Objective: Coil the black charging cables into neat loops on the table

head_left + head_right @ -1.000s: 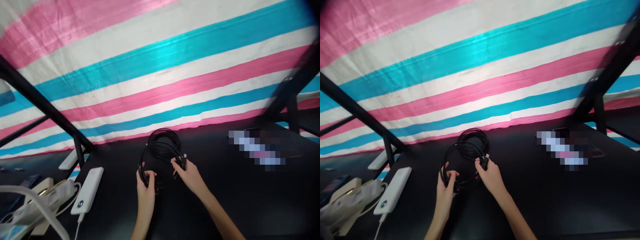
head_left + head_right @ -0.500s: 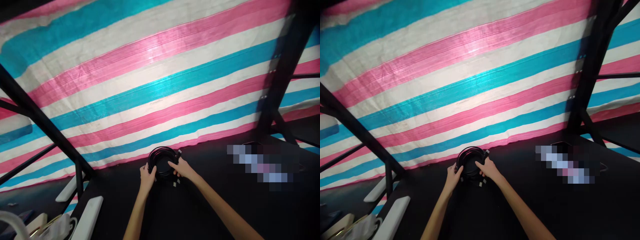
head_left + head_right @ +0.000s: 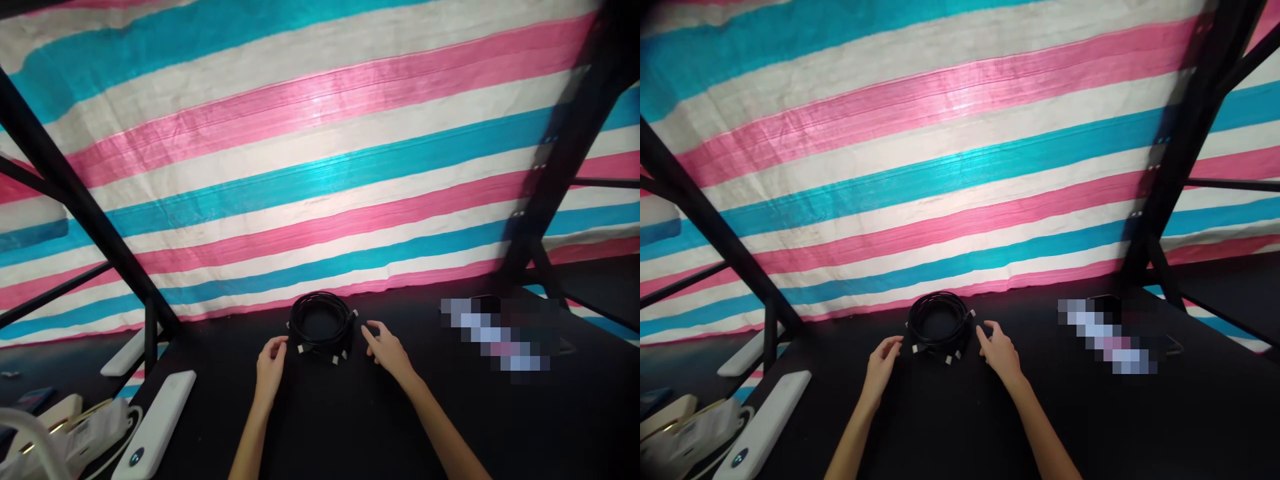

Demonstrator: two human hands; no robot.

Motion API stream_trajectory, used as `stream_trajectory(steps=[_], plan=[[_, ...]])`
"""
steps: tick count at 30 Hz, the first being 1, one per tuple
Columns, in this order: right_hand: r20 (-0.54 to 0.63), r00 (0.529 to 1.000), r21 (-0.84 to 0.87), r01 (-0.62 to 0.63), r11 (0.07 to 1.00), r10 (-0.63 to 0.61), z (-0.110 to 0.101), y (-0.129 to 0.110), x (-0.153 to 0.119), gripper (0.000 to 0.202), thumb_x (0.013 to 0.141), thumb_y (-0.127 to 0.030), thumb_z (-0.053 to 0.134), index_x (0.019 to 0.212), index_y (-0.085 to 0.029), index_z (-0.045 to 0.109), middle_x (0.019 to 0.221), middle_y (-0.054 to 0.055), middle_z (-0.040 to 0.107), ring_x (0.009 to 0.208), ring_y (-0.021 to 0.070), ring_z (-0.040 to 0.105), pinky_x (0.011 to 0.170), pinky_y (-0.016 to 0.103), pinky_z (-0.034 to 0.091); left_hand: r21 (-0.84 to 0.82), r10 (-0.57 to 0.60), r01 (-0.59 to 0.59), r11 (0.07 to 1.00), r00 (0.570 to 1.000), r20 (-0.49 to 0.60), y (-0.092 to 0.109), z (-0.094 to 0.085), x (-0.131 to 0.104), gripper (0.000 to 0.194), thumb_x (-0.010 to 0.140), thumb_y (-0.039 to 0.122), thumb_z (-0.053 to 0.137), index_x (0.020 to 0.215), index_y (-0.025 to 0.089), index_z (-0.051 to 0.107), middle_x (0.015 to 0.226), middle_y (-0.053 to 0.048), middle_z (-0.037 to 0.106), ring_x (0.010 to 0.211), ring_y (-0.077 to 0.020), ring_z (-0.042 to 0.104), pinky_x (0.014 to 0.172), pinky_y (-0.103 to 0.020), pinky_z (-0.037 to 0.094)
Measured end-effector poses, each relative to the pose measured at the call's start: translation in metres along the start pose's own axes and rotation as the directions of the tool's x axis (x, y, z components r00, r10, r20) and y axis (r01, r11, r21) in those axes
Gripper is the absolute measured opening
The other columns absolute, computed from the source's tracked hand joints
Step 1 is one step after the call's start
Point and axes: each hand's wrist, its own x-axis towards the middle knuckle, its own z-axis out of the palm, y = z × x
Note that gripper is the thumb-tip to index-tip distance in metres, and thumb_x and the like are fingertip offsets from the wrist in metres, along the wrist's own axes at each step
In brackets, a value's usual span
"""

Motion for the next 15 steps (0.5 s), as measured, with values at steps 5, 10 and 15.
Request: stream_trajectory(steps=[5,10,15], plan=[[-0.022,0.999,-0.181,0.032,0.983,-0.037,0.001,0.005,-0.010,0.025,0.090,-0.036,0.043,0.093,-0.023,0.064,0.071,0.001,0.069,0.068,0.0184,0.065,0.060,0.027,0.038,0.181,0.004,-0.013,0.983,0.999,0.048,-0.006,0.000,-0.007,0.035,0.079,0.047,0.048,0.068,0.018,0.063,0.066,-0.004,0.061,0.064,-0.0191,0.058,0.064,-0.030,0.044],[-0.045,0.990,-0.324,0.113,0.939,-0.135,0.017,-0.004,-0.023,0.017,0.088,-0.032,0.048,0.086,-0.024,0.064,0.071,0.001,0.067,0.072,0.0204,0.063,0.057,0.026,0.029,0.422,0.108,-0.165,0.892,0.982,0.156,-0.005,0.004,-0.015,0.025,0.083,0.030,0.048,0.062,0.020,0.058,0.067,-0.002,0.054,0.070,-0.0194,0.050,0.075,-0.032,0.039],[-0.037,0.984,-0.376,0.150,0.915,-0.177,0.024,-0.008,-0.028,0.015,0.087,-0.034,0.051,0.087,-0.025,0.063,0.069,-0.002,0.067,0.070,0.0182,0.063,0.055,0.025,0.026,0.552,0.134,-0.253,0.794,0.960,0.247,-0.002,0.004,-0.018,0.021,0.086,0.024,0.045,0.070,0.019,0.059,0.073,-0.004,0.053,0.075,-0.0213,0.049,0.073,-0.033,0.037]])
